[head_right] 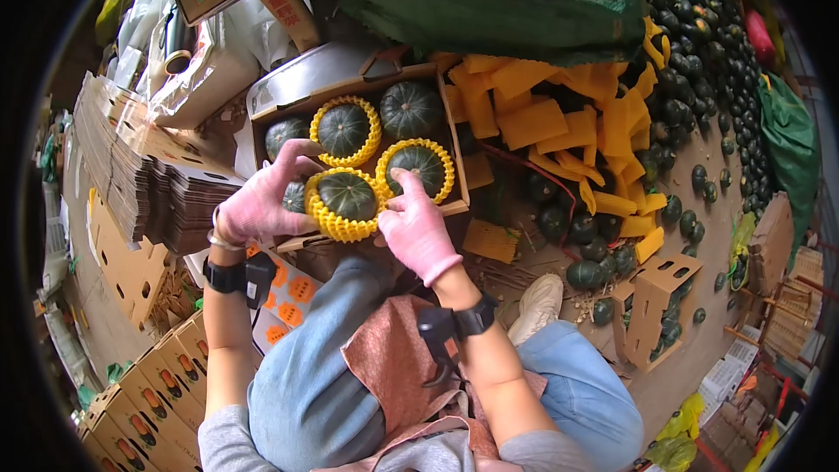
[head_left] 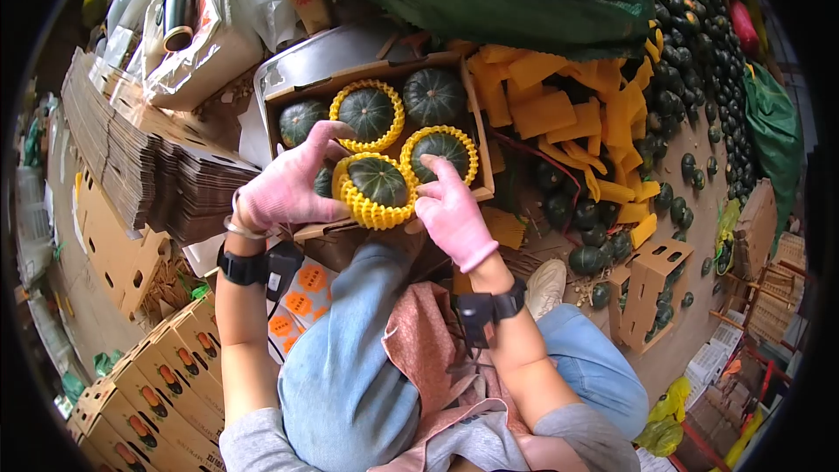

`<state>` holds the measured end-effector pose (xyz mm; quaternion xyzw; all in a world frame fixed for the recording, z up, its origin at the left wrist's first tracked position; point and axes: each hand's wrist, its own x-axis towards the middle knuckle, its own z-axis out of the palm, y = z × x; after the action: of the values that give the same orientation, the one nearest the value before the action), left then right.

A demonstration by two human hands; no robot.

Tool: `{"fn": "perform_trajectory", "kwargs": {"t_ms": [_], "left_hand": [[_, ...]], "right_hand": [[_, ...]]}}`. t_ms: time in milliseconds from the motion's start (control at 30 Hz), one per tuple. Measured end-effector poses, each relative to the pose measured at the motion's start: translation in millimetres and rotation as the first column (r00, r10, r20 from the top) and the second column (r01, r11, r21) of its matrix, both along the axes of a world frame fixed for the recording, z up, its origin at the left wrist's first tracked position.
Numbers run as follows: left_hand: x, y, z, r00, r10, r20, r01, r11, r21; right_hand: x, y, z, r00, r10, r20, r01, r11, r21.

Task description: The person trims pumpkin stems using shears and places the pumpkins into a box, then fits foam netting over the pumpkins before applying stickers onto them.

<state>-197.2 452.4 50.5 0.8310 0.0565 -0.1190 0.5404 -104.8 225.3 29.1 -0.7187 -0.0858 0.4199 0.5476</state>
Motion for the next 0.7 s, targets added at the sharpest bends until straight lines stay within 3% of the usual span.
{"fn": "perform_trajectory", "kwargs": {"t_ms": [67,133,267,400,433,500,533,567,600,667,700], "left_hand": [[4.2,2.4,-15.5,0.999,-0.033,0.026,0.031,0.996,0.078],[5.1,1.4,-24.2,1.0,-0.006,-0.022,0.007,0.999,0.038],[-1.9,-5.6,-45.4,0.992,0.122,-0.022,-0.123,0.989,-0.084],[-7.0,-14.5,-52.4,0.978,0.207,-0.012,-0.206,0.968,-0.146],[-7.0,-18.5,-51.2,0.971,0.236,0.047,-0.232,0.97,-0.074],[-6.2,-31.3,-48.3,0.987,0.118,0.106,-0.148,0.93,0.338],[-5.4,-37.6,-47.0,0.992,0.05,0.119,-0.106,0.843,0.527],[-6.0,-45.8,-62.0,0.948,-0.009,0.318,-0.207,0.741,0.639],[-6.7,-47.4,-65.7,0.969,-0.017,0.247,-0.166,0.695,0.699],[-7.5,-43.7,-67.6,0.963,-0.009,0.269,-0.183,0.711,0.679],[-8.2,-41.1,-57.6,0.977,-0.003,0.212,-0.151,0.692,0.706]], "right_hand": [[-1.3,3.6,-10.5,0.998,-0.038,0.051,0.041,0.998,-0.053],[-2.3,1.4,-28.9,0.991,-0.136,-0.018,0.137,0.988,0.077],[-0.7,0.5,-3.7,0.903,-0.172,-0.393,0.252,0.954,0.162],[1.2,-7.8,4.3,0.891,-0.08,-0.448,0.195,0.956,0.217],[2.6,-7.9,4.8,0.89,-0.06,-0.452,0.161,0.969,0.188],[-4.5,-1.2,-4.0,0.986,0.092,-0.136,-0.059,0.973,0.224],[-4.6,1.5,-2.3,0.974,0.224,0.006,-0.224,0.974,0.024],[-4.0,7.0,4.4,0.915,0.387,0.115,-0.362,0.913,-0.191],[-17.7,14.8,-9.4,0.692,0.503,0.518,-0.342,0.86,-0.378],[-40.7,24.5,-1.9,0.379,0.862,0.337,-0.219,0.437,-0.872],[-40.2,14.4,5.7,0.282,0.813,0.509,-0.135,0.559,-0.818]]}}
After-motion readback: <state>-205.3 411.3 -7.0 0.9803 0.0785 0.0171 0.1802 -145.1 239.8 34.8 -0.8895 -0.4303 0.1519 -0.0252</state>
